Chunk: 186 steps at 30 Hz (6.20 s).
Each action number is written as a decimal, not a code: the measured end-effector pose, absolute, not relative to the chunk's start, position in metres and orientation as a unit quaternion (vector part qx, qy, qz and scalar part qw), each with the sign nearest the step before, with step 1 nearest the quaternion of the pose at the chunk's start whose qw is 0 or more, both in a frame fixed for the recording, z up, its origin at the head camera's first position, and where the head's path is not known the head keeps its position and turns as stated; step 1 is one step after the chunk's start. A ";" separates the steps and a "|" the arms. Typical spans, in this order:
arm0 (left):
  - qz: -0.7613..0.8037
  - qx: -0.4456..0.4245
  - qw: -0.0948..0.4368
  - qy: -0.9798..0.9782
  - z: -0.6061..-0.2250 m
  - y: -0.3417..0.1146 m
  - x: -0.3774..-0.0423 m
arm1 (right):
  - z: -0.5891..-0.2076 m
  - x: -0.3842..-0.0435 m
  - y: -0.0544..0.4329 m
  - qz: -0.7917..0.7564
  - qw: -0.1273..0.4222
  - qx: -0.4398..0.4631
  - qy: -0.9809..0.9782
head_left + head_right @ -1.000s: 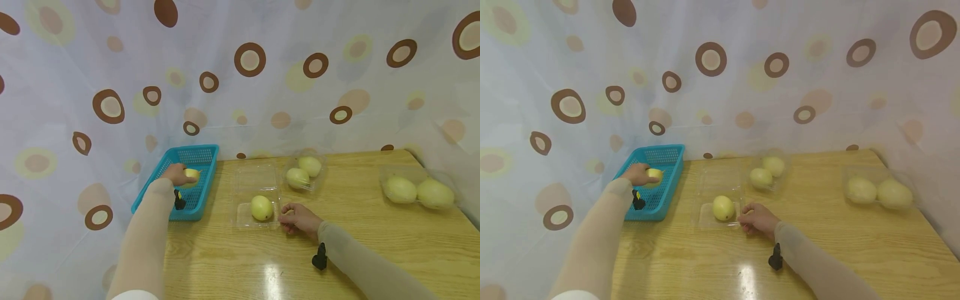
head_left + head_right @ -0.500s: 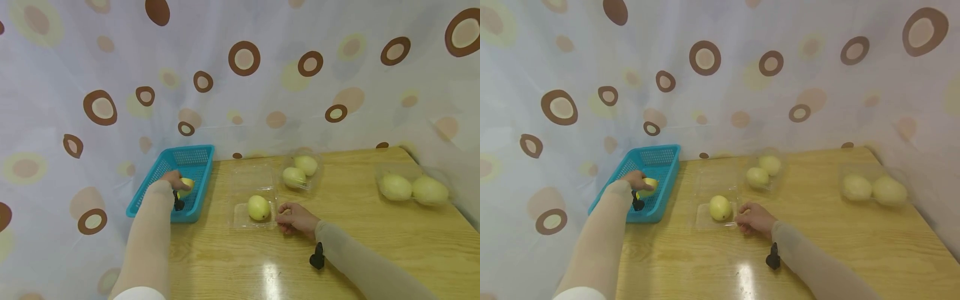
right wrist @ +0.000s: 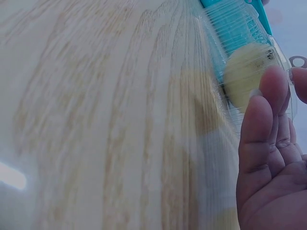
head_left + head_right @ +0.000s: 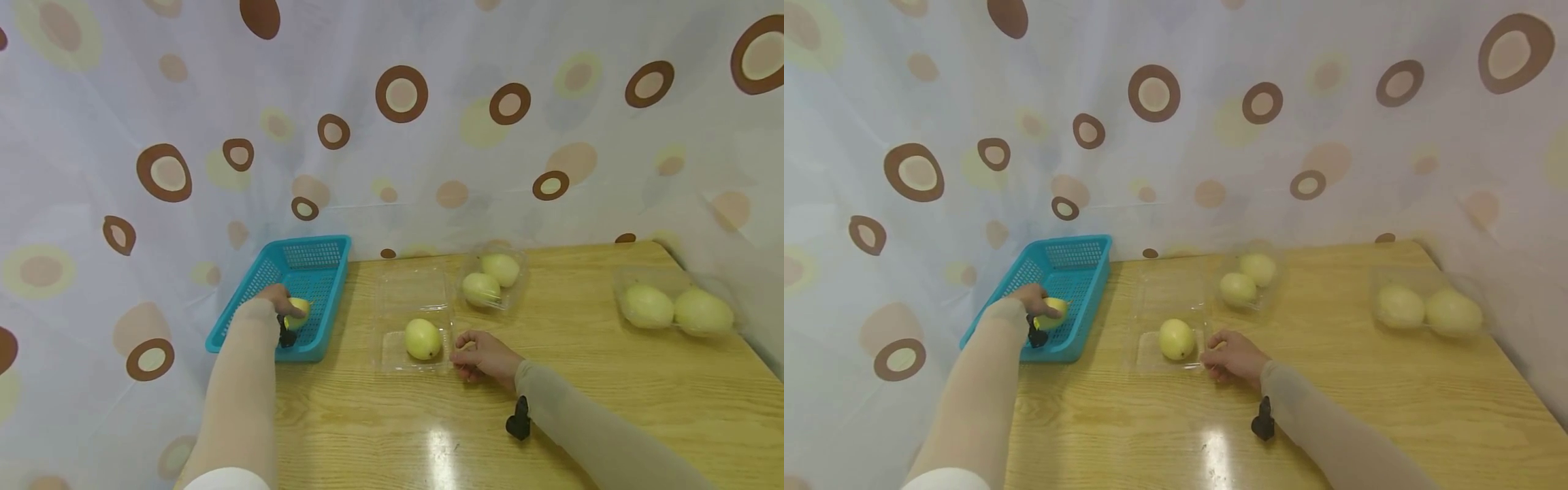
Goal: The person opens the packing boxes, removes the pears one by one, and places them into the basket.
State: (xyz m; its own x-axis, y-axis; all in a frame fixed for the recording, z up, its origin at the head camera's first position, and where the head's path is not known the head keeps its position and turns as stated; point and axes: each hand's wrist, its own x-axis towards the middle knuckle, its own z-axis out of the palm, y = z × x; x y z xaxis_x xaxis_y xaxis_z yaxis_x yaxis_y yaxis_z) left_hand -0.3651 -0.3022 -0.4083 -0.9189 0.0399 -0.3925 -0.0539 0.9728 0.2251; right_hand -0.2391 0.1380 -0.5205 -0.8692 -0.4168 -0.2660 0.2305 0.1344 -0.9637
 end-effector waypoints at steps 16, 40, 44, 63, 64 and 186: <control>0.091 -0.009 0.208 0.974 -0.412 -0.307 -0.354 | -0.518 -0.237 0.134 -0.659 0.247 -0.063 0.708; 0.137 0.174 0.092 0.971 -0.380 -0.223 -0.360 | -0.529 -0.240 0.138 -0.670 0.243 -0.053 0.699; 0.142 0.211 0.090 0.963 -0.384 -0.194 -0.351 | -0.527 -0.239 0.137 -0.673 0.245 -0.051 0.696; 0.106 0.324 0.133 0.931 -0.421 -0.122 -0.310 | -0.527 -0.237 0.134 -0.676 0.243 -0.055 0.694; 0.102 0.329 0.133 0.929 -0.423 -0.121 -0.310 | -0.526 -0.237 0.134 -0.677 0.243 -0.054 0.693; 0.056 0.377 0.096 0.920 -0.418 -0.121 -0.286 | -0.519 -0.228 0.128 -0.665 0.220 -0.054 0.711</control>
State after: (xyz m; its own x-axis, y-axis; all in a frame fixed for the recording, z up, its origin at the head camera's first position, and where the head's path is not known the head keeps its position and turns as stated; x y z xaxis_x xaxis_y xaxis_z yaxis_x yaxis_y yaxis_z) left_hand -0.2855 -0.1214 -0.4182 -0.6979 0.7035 -0.1343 0.6819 0.7101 0.1756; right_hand -0.2281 0.1277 -0.5193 -0.8972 -0.3702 -0.2408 0.2154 0.1092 -0.9704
